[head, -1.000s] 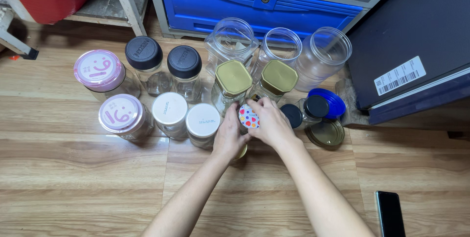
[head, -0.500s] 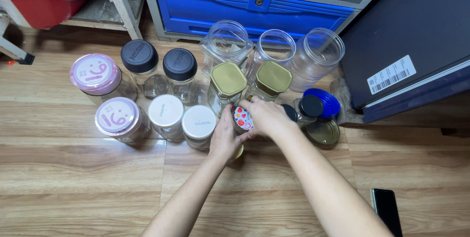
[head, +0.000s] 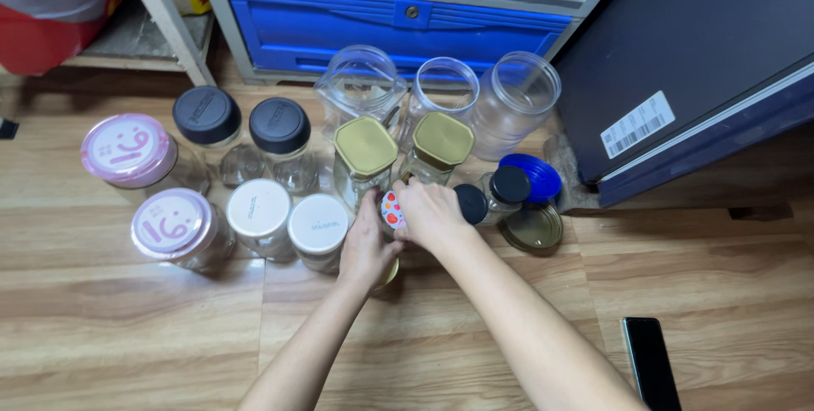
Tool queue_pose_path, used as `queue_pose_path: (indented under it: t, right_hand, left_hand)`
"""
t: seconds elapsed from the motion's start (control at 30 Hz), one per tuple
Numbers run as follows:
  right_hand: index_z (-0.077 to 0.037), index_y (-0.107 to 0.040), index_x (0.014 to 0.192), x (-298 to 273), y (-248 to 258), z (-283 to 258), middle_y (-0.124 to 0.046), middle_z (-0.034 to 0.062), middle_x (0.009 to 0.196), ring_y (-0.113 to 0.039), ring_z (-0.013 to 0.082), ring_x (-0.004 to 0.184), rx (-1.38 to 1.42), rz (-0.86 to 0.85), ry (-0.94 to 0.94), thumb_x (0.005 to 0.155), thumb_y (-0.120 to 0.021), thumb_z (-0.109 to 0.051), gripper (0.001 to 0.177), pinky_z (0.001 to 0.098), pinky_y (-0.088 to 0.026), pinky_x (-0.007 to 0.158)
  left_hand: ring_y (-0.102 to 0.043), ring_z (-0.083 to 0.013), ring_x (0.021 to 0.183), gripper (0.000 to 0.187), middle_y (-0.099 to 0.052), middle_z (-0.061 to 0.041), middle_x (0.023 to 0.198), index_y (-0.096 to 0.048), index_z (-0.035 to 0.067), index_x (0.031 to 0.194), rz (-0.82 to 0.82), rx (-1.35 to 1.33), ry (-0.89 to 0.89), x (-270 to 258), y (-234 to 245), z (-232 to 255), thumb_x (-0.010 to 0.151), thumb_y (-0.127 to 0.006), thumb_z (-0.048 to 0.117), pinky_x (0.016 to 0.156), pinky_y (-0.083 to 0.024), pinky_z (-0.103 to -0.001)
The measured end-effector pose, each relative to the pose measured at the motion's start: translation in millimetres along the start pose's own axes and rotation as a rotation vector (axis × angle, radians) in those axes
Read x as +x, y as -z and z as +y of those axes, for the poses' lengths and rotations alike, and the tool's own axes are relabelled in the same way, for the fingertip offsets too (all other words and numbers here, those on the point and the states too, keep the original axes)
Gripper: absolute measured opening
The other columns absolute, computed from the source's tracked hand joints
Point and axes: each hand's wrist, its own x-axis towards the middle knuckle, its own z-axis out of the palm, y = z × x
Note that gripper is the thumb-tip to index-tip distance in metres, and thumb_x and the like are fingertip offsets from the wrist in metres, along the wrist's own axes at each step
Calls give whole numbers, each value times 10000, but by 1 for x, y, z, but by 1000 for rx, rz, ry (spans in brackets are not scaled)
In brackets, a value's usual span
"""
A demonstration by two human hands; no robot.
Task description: The person matches various lids to glass jars on the floor, screws them on, and arranges the closed jars into rows.
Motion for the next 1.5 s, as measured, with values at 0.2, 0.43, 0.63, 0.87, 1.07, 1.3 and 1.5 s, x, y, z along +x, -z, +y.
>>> queue_pose_path:
  t: [0.2,0.43,0.63,0.87,1.07,1.3,1.5]
  right_hand:
    - [-67,-683,1124,-55,-48,101,-697,124,923,-651,231,757,739,846,-256,835,-844,-175,348,380,-504,663]
    - [-143,-694,1012,-100,-133,208,-620,52,1075,-616,246,875,485,590,-725,698,-822,-62,348,412,-525,800]
    - [-186,-690,1010,-107,-149,185,-561,16,1223,-486,256,1218,150,291,-601,788,-818,-193,256,433,-439,1020]
    - [-113,-664,1016,-116,-97,192,-694,80,1039,-610,287,1101,214,495,-589,815,-773,-221,252,505,-461,912]
    - [-38,-579,1220,-84,-9,194,-715,111,1113,-668,219,1023,1183,927,-328,1021,-630,-155,236,344,-537,881]
    - [-101,-558,1401,68,33,144,-574,121,1405,-592,284,1278,2116,563,-125,1032,-537,-81,370,507,-487,1107]
    - [-137,-508,1378,166,17,111,-598,184,1338,-620,332,1226,2200,413,-234,1023,-448,-32,375,562,-536,1003]
  left_hand:
    - [-582,-386,1258,985,-560,-222,1403,-361,2,1442,25,9,-17,0,2,4,659,-919,217,1027,-496,-418]
    - [-617,-381,1207,925,-584,-212,1362,-392,19,1425,17,30,-28,-1,3,7,680,-901,223,956,-532,-429]
    - [-591,-403,1218,886,-586,-212,1340,-411,20,1403,13,50,-74,-2,3,6,681,-892,203,955,-526,-455]
    - [-533,-453,1230,931,-511,-272,1353,-376,-28,1396,60,88,-160,-4,15,34,670,-900,227,979,-490,-483]
    - [-586,-405,1176,679,-546,-227,1267,-478,6,1355,275,26,-374,10,60,70,799,-837,155,985,-507,-445]
    - [-483,-420,1251,761,-510,-237,1328,-509,6,1360,423,220,-295,145,96,52,726,-888,192,1060,-438,-483]
    - [-346,-437,1417,1390,-358,-306,1513,-160,-94,1526,181,274,104,209,62,7,519,-1025,316,1162,-348,-459]
